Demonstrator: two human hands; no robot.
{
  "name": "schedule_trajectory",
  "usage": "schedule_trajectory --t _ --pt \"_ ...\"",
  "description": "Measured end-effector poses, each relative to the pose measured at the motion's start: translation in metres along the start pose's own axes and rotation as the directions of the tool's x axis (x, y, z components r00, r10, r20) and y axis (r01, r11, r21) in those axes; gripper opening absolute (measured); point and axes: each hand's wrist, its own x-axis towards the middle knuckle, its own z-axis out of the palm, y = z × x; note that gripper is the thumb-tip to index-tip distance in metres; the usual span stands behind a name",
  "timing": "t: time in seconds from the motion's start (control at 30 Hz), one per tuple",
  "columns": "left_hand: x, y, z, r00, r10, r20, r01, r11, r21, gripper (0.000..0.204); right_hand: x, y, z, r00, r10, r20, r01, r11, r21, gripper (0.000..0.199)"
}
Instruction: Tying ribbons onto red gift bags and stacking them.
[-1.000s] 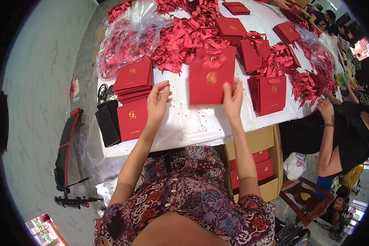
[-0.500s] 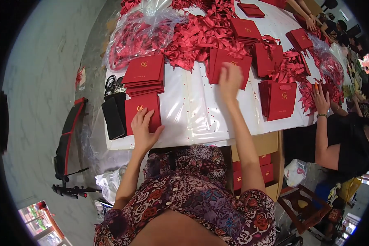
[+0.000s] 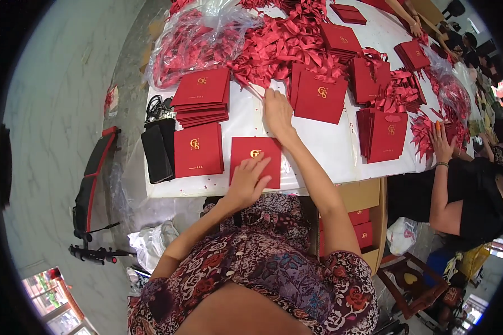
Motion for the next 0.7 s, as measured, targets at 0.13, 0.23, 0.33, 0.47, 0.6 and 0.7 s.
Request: schedule_trajectory --t 0.13,0.23,0.33,0.47,0.6,0.7 --pt "0.041 -0.008 -0.019 0.981 -0.141 -0.136 0.097 0.953 -0.288 0.04 -0.041 -0.018 -0.065 0.995 -0.041 0.095 0.013 0.96 0.28 0.009" --pt "0.064 -0.014 -0.033 0.958 -0.132 -0.253 0.083 0.978 -0.194 0.031 -0.068 -0.036 -0.106 0.967 0.032 0.253 -0.166 0.831 0.531 0.011" --pt "0.069 -0.016 -0.032 0.98 0.022 -0.2 -0.064 0.977 -0.203 0.021 -0.083 -0.035 -0.117 0.922 0.15 0.357 -0.369 0.618 0.694 0.014" --pt "0.064 0.006 -0.025 0.99 -0.078 -0.116 0.014 0.881 -0.473 0.015 -0.094 -0.024 -0.126 0.871 0.173 0.459 -0.49 0.249 0.836 0.015" --pt "0.057 0.013 -0.019 0.995 -0.091 -0.04 0.052 0.822 -0.567 0.015 -0.099 -0.018 -0.136 0.93 0.17 0.327 -0.366 0.33 0.87 0.011" --pt "0.046 0.011 -0.02 0.977 -0.143 -0.156 0.021 0.798 -0.602 0.031 -0.099 0.001 -0.169 0.953 0.167 0.253 -0.291 0.262 0.92 0.003"
